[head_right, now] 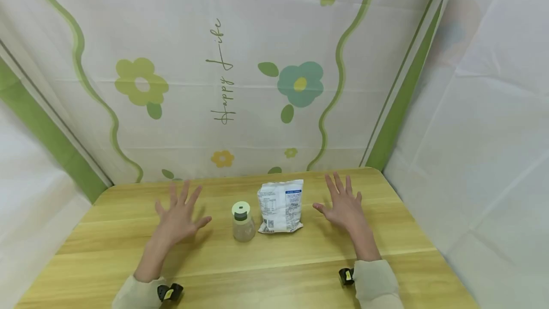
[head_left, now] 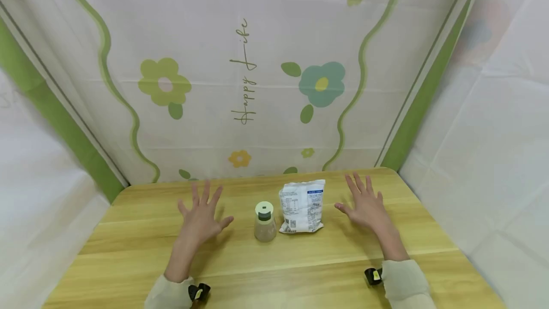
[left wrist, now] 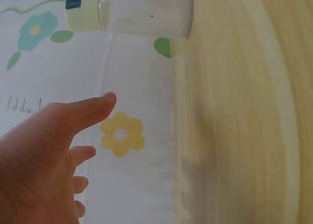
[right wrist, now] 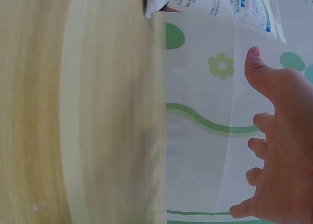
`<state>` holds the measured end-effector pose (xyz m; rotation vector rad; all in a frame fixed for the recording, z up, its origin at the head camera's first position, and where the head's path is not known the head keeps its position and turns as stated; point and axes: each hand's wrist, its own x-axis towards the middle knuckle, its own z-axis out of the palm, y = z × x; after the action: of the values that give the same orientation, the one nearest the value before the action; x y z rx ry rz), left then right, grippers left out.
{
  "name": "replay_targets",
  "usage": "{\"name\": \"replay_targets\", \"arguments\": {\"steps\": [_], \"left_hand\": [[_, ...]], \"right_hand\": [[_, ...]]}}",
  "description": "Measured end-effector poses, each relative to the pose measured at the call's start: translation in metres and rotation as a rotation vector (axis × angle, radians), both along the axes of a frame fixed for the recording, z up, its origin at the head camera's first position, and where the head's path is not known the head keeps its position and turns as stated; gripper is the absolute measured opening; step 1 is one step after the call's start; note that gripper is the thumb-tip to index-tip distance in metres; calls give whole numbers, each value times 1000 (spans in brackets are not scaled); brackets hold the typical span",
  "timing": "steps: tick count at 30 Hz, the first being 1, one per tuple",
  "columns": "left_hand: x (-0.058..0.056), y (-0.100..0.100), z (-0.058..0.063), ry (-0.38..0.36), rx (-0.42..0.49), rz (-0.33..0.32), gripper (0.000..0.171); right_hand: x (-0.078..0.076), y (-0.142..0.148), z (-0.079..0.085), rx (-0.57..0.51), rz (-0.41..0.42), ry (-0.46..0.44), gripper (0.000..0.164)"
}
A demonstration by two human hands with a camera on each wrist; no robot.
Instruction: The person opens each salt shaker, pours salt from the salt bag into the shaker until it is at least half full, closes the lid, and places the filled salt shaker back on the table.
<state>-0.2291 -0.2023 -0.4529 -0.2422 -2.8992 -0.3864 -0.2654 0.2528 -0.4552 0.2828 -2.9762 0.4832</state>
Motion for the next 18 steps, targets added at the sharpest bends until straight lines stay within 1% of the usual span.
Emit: {"name": "replay_targets", "arguments": {"steps": [3, 5, 8, 15, 18], "left_hand": [[0, 2, 3, -6, 31, -30, 89], [3, 3, 4, 2, 56, -45, 86], [4, 4, 4, 7, 111, -77, 82], [8, 9, 0, -67, 307, -159, 75], [12, 11, -3, -67, 372, -200, 71]], "right_hand": [[0, -1, 3, -10, 9, -12, 95], [1, -2, 6, -12, 23, -15, 95], [3, -3, 10, -29, 52, -1, 97], [12, -6, 22, -117, 163, 34, 99], [17, -9, 27, -146, 185, 27, 100]]}}
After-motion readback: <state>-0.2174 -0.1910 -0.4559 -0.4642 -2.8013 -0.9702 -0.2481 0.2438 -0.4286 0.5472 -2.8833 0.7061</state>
